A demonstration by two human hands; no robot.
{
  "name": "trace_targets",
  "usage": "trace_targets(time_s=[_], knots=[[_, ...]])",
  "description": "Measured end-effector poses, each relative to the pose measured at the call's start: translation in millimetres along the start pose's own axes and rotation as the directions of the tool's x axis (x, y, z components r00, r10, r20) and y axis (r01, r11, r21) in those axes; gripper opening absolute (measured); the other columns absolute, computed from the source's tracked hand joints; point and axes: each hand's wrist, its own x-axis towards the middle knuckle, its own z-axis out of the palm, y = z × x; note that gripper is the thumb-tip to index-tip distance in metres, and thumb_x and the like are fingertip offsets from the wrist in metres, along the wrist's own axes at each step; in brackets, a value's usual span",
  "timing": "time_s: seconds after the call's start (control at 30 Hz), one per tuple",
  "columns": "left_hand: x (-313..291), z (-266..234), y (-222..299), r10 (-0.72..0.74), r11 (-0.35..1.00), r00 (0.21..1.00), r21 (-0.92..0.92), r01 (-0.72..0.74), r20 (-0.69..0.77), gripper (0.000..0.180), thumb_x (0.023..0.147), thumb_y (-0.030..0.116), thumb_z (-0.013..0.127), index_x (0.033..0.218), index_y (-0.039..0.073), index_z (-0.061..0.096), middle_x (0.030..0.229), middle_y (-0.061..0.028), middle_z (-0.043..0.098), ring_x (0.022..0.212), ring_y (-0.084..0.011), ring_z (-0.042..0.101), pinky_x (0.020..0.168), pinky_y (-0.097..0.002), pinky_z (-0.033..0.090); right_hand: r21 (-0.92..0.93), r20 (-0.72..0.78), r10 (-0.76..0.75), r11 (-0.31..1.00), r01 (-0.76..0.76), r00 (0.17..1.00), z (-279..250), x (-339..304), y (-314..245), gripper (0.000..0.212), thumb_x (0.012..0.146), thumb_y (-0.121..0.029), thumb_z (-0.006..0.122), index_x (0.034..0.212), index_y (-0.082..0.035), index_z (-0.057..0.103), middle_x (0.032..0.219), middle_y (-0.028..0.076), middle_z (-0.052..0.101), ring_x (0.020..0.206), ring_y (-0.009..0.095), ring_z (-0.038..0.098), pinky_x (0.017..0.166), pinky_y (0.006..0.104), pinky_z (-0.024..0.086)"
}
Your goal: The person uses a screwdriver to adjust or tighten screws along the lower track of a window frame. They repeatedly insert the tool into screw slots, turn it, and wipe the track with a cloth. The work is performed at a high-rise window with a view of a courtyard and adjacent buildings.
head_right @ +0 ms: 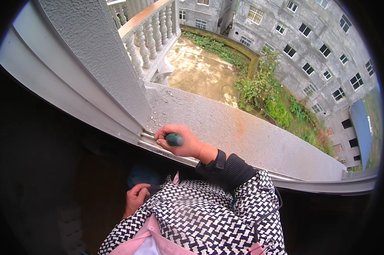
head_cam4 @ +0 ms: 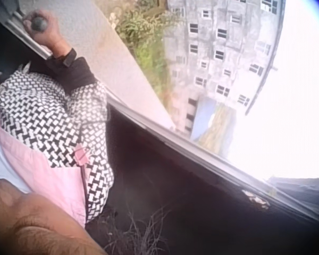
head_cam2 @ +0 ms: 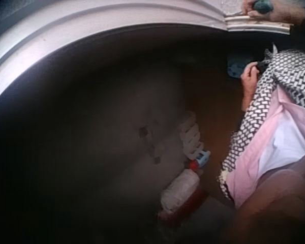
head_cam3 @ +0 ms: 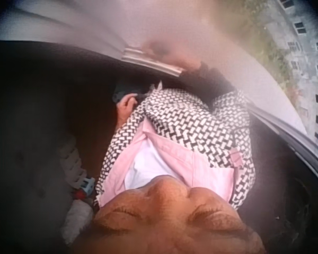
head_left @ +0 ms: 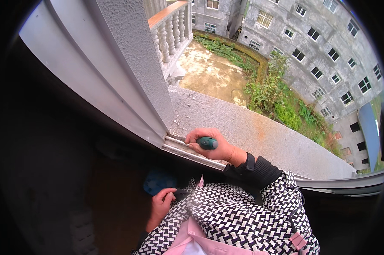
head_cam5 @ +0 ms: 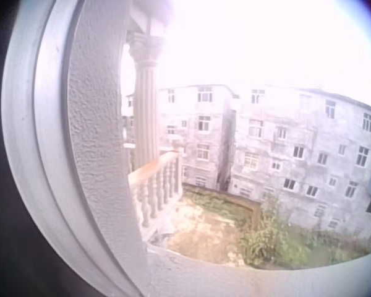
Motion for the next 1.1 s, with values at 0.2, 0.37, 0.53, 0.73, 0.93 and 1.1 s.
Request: trace_targets(time_s=[0.2, 0.37, 0.53, 0.73, 0.93, 1.1], knots=[[-4, -4, -6, -0.027, 0.999, 0.999, -0.036, 0.026, -0.034, 0.019, 0.098, 0.007, 0.062, 0.112, 0.002, 0.074, 0.081, -0.0055, 0.073, 0.074, -0.0114, 0.067, 0.071, -0.0251, 0.055, -0.147, 0.057, 0.101, 0.985, -0.091, 0.993, -27, -35, -34, 0.007, 0.089, -0.008, 0.075, 0.091, -0.006, 0.069, 0.089, 0.008, 0.073, 0.08, 0.019, 0.069, 0.075, 0.0318, 0.055], [-7, -5, -2, -0.049, 0.998, 0.998, -0.037, 0.049, -0.025, 0.019, 0.098, 0.007, 0.062, 0.112, 0.002, 0.074, 0.081, -0.0054, 0.072, 0.073, -0.011, 0.067, 0.071, -0.025, 0.054, -0.119, 0.015, 0.007, 0.993, -0.006, 1.0, -4, -17, -30, 0.008, 0.089, -0.008, 0.075, 0.094, -0.006, 0.069, 0.088, 0.007, 0.072, 0.078, 0.019, 0.069, 0.074, 0.0315, 0.054], [-8, -6, -1, -0.003, 1.0, 1.0, -0.022, 0.002, -0.031, 0.019, 0.098, 0.008, 0.062, 0.112, 0.002, 0.074, 0.082, -0.0051, 0.072, 0.074, -0.0103, 0.066, 0.071, -0.0248, 0.054, -0.122, 0.029, -0.122, 0.985, 0.125, 0.992, -10, -26, -35, 0.01, 0.087, -0.009, 0.077, 0.094, -0.007, 0.069, 0.087, 0.007, 0.071, 0.078, 0.019, 0.068, 0.074, 0.0327, 0.054], [-14, -7, 3, -0.031, 0.999, 0.999, -0.037, 0.03, -0.036, 0.018, 0.099, 0.008, 0.063, 0.111, 0.002, 0.075, 0.082, -0.0053, 0.072, 0.075, -0.0103, 0.067, 0.071, -0.0247, 0.054, -0.064, -0.009, -0.028, 0.998, 0.028, 1.0, 1, -1, -31, 0.008, 0.09, -0.009, 0.075, 0.095, -0.006, 0.069, 0.089, 0.006, 0.072, 0.08, 0.019, 0.068, 0.076, 0.0327, 0.055], [-11, -5, 3, -0.021, 0.999, 1.0, -0.042, 0.02, -0.02, 0.019, 0.099, 0.009, 0.063, 0.112, 0.002, 0.074, 0.083, -0.0049, 0.073, 0.075, -0.0099, 0.067, 0.071, -0.0241, 0.054, -0.144, 0.049, 0.066, 0.988, -0.058, 0.997, -5, 13, -19, 0.01, 0.089, -0.008, 0.076, 0.095, -0.006, 0.069, 0.088, 0.008, 0.073, 0.081, 0.02, 0.069, 0.076, 0.0326, 0.055], [-15, -5, 7, -0.026, 0.999, 0.999, -0.039, 0.025, -0.031, 0.019, 0.099, 0.008, 0.063, 0.112, 0.002, 0.075, 0.083, -0.0047, 0.073, 0.075, -0.0097, 0.067, 0.071, -0.0241, 0.054, -0.089, 0.043, -0.03, 0.995, 0.034, 0.999, -10, -2, -29, 0.009, 0.088, -0.007, 0.076, 0.094, -0.005, 0.069, 0.091, 0.007, 0.074, 0.081, 0.018, 0.069, 0.077, 0.032, 0.055]])
